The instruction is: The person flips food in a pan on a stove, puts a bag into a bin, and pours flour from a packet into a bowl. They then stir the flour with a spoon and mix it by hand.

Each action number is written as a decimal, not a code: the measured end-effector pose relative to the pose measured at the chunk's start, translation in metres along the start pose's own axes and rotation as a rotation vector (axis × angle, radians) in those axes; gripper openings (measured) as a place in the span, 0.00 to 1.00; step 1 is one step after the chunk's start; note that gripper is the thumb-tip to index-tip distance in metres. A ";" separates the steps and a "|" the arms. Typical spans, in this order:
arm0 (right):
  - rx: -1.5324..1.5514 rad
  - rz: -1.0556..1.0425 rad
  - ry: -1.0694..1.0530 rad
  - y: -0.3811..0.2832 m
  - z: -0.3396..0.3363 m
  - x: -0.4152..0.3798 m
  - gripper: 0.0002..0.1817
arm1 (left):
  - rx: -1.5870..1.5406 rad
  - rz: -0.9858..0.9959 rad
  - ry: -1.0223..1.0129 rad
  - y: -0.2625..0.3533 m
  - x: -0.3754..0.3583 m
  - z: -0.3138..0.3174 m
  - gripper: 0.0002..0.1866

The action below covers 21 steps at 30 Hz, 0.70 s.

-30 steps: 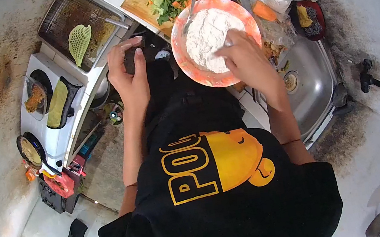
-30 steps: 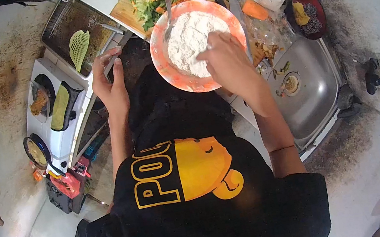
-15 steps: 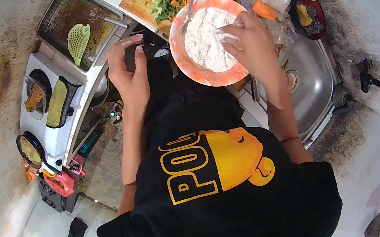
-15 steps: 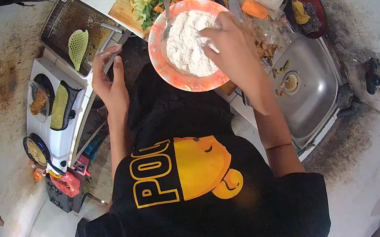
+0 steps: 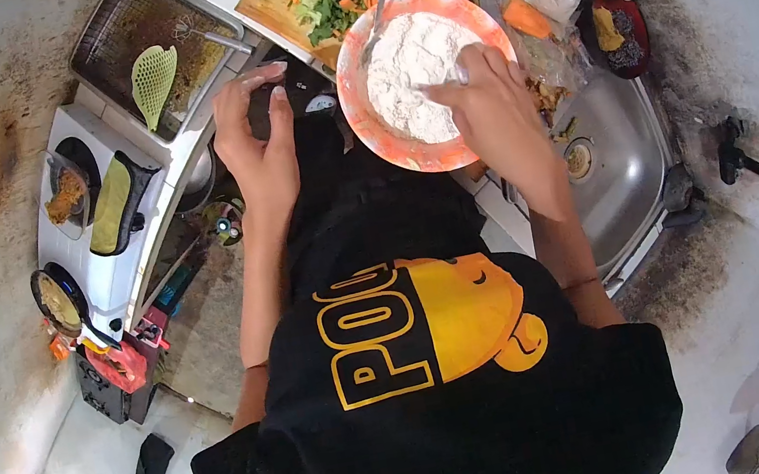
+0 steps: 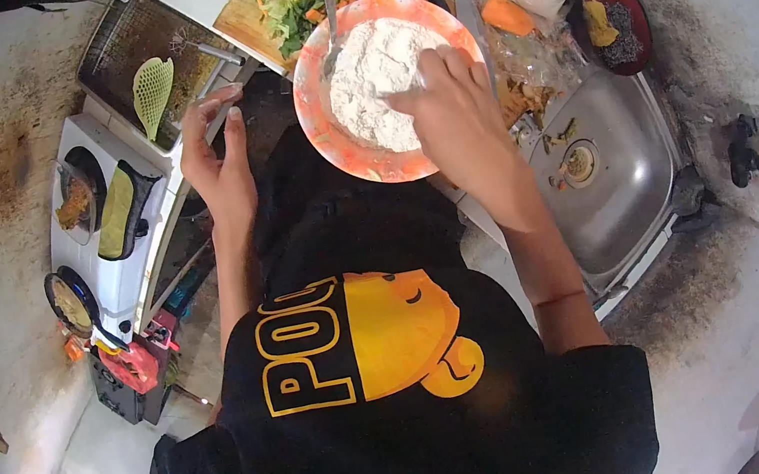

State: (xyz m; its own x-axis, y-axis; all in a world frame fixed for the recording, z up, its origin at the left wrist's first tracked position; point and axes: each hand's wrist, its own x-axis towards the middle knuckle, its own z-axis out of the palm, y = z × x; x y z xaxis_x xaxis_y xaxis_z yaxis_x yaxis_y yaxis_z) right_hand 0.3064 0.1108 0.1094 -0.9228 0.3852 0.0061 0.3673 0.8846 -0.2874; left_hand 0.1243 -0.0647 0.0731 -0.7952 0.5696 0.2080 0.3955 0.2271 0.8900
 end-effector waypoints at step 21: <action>0.042 0.003 0.125 0.009 0.015 0.017 0.11 | -0.017 0.023 -0.017 0.000 -0.001 0.003 0.08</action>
State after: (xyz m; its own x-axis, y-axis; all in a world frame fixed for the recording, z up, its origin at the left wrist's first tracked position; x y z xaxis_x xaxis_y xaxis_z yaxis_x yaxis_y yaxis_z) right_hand 0.2922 0.1210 0.0922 -0.8991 0.4199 0.1235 0.3624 0.8725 -0.3279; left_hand 0.1265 -0.0631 0.0712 -0.7778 0.5879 0.2220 0.4059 0.2002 0.8917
